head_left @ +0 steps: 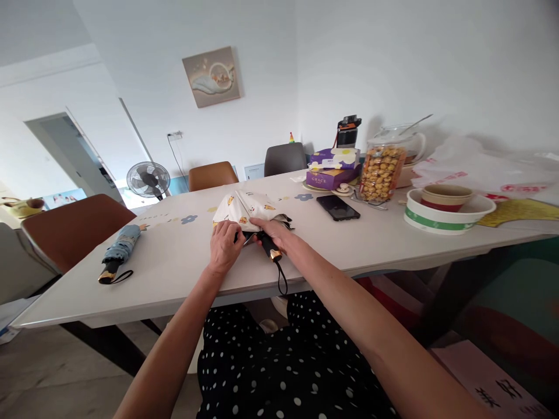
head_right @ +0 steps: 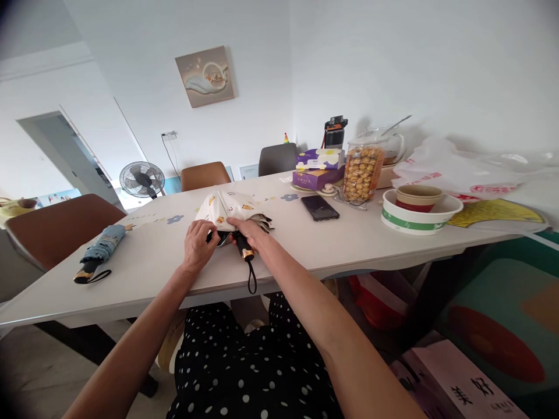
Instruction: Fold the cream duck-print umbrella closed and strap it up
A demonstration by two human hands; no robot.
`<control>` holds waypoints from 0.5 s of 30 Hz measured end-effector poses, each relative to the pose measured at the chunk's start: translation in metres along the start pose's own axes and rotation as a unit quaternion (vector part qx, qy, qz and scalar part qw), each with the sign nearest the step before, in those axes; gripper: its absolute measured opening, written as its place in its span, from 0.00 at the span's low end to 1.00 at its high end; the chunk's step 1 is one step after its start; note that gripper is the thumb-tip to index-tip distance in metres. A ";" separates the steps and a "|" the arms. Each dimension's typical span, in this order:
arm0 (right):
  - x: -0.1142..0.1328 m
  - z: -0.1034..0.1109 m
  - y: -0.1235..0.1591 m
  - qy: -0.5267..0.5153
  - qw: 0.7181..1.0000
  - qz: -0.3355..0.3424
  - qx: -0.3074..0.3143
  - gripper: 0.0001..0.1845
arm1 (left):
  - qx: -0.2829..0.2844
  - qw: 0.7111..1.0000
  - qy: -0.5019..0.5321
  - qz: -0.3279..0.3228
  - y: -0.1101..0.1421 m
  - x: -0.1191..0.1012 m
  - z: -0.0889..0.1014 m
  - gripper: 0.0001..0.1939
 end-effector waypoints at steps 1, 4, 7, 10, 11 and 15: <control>0.000 0.000 0.000 0.000 1.000 0.001 0.000 0.11 | 0.015 1.000 -0.009 -0.002 0.001 0.000 -0.001 0.04; 0.000 0.000 0.001 0.006 1.000 0.010 0.000 0.11 | 0.076 0.997 -0.020 0.000 0.004 0.001 -0.006 0.05; 0.000 0.000 0.001 0.014 1.000 0.023 0.003 0.10 | 0.114 0.993 0.008 0.036 0.006 0.004 -0.009 0.07; 0.000 0.000 0.001 0.024 0.999 0.044 -0.006 0.10 | 0.109 0.986 0.077 0.103 0.005 0.008 -0.008 0.07; 0.000 0.000 0.001 0.029 0.998 0.051 -0.012 0.11 | 0.095 0.980 0.102 0.139 0.003 0.009 -0.008 0.08; -0.002 -0.003 0.003 0.050 0.996 0.071 -0.027 0.15 | 0.063 0.932 0.213 0.287 -0.011 0.004 -0.014 0.11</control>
Point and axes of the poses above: each hand's wrist, its own y-axis away from the middle knuckle, its own z-axis out of the back of the hand, x = y × z, the point moved 2 cm from there along -y, towards the middle knuckle, and after that the axes turned 7 degrees about z, right-handed, at the moved point
